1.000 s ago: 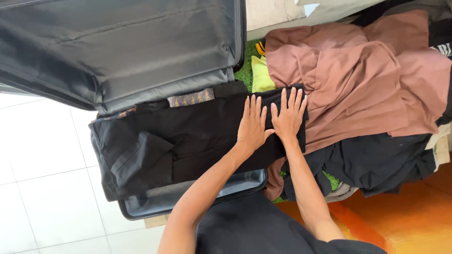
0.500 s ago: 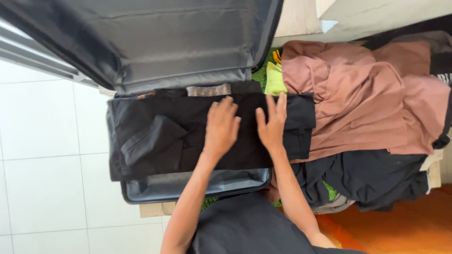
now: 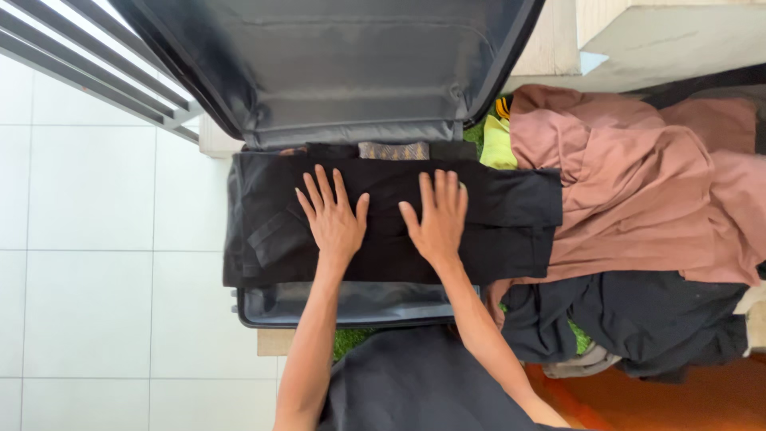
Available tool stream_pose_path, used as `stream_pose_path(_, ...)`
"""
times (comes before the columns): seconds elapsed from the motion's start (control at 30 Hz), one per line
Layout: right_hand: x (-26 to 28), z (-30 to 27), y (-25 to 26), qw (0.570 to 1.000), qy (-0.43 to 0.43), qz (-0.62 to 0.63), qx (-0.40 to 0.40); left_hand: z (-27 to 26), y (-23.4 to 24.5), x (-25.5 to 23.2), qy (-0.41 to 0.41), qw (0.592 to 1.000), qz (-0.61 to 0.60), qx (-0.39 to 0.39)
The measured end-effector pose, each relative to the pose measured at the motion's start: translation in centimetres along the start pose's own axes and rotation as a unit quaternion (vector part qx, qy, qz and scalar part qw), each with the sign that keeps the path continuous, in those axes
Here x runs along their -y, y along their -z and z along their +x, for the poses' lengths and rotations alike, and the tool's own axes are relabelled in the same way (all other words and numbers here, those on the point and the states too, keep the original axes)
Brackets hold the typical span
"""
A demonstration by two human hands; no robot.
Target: The person packs a suitcase by folding and arranging items of clothing including shirts and pants inside it.
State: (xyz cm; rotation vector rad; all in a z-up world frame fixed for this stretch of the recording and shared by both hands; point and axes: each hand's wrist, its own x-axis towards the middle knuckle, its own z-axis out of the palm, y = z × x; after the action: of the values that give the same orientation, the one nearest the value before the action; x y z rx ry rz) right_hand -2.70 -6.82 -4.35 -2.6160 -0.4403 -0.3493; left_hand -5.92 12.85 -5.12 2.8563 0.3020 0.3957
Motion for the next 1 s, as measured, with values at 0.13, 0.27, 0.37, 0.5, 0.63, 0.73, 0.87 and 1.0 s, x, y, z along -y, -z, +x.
stream_pose_path(0.13,-2.5,-0.3,-0.9,0.994,-0.092,-0.051,-0.030,-0.5,1.4,0.0,-0.005,1.000,-0.027,-0.013)
stream_pose_path(0.27,-4.7,-0.3,-1.6,0.995,-0.076,-0.046,-0.033,-1.4,4.1,1.6,0.009,0.994,-0.104,-0.032)
stream_pose_path(0.37,-3.5,-0.2,-2.0,0.997,-0.047,-0.037,-0.038,-1.8,5.8,4.9,0.054,0.983,-0.127,-0.122)
stream_pose_path(0.5,2.1,0.1,-1.6,0.988,-0.001,0.157,-0.002,0.4,4.7,12.8,0.150,0.947,-0.210,-0.189)
stream_pose_path(0.63,9.1,0.2,-3.1,0.951,0.041,0.275,0.138,5.4,1.4,22.1,0.101,0.925,-0.323,-0.174)
stream_pose_path(0.73,12.4,0.6,-5.0,0.941,0.077,0.275,0.182,7.1,0.4,25.3,0.065,0.892,-0.446,-0.025)
stream_pose_path(0.87,14.8,0.0,-6.4,0.934,-0.030,0.269,0.234,9.0,1.5,25.8,0.084,0.850,-0.510,0.104)
stream_pose_path(1.0,14.1,-1.2,-6.3,0.931,-0.018,0.270,0.243,10.3,2.2,25.7,0.034,0.856,-0.504,0.108)
